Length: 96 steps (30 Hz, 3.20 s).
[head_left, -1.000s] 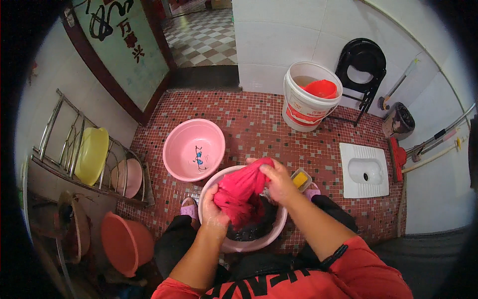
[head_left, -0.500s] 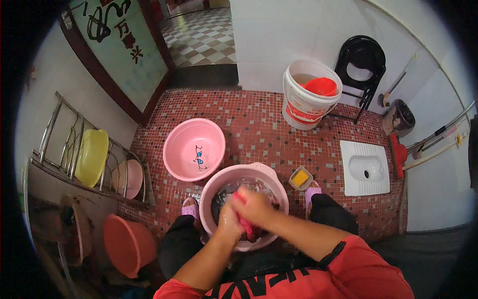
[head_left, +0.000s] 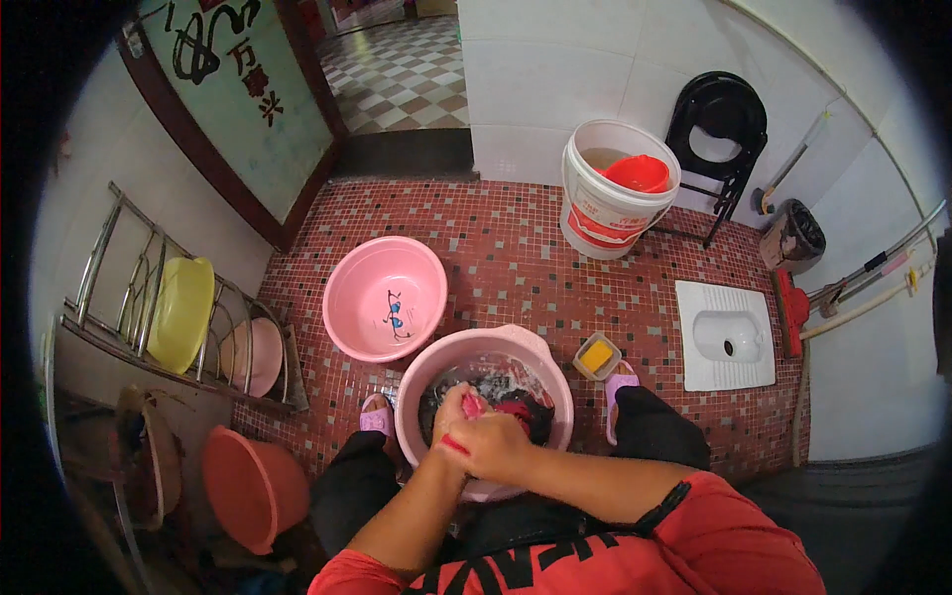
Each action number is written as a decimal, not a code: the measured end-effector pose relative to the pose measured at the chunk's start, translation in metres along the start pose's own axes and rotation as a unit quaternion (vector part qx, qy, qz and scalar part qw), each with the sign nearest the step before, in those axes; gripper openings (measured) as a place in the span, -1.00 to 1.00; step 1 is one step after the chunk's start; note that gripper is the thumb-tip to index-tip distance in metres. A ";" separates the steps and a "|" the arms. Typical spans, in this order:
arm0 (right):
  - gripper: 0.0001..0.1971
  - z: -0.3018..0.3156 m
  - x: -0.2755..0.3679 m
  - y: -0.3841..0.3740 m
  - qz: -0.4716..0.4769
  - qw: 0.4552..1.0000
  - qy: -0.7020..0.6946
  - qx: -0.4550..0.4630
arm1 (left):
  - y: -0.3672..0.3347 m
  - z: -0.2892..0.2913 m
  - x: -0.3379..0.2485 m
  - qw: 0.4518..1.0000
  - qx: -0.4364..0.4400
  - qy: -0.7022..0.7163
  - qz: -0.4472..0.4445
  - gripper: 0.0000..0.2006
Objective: The person washes a red garment in a pink bucket by hand, using a yellow sponge to scrub the fabric in water and then wringing it out.
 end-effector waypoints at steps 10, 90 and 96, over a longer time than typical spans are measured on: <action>-0.73 0.003 0.014 0.001 0.027 1.000 0.006 -0.007 | 0.007 -0.023 0.005 0.963 0.194 0.186 0.009 -0.81; -0.85 -0.029 0.009 0.011 0.075 0.982 0.104 0.139 | 0.000 -0.012 0.020 0.984 0.130 0.113 0.046 -0.68; -0.79 0.020 -0.050 -0.020 -0.026 0.993 0.113 -0.024 | 0.058 -0.084 0.025 0.993 0.061 0.034 0.098 -0.67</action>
Point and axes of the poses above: each hand's wrist, its own y-axis away from the middle knuckle, its own z-axis out of the back of the hand, x = y × z, the point moved 9 cm from there along -y, towards the middle knuckle, and after that the axes turned 3 degrees about z, right-handed, at the moved point
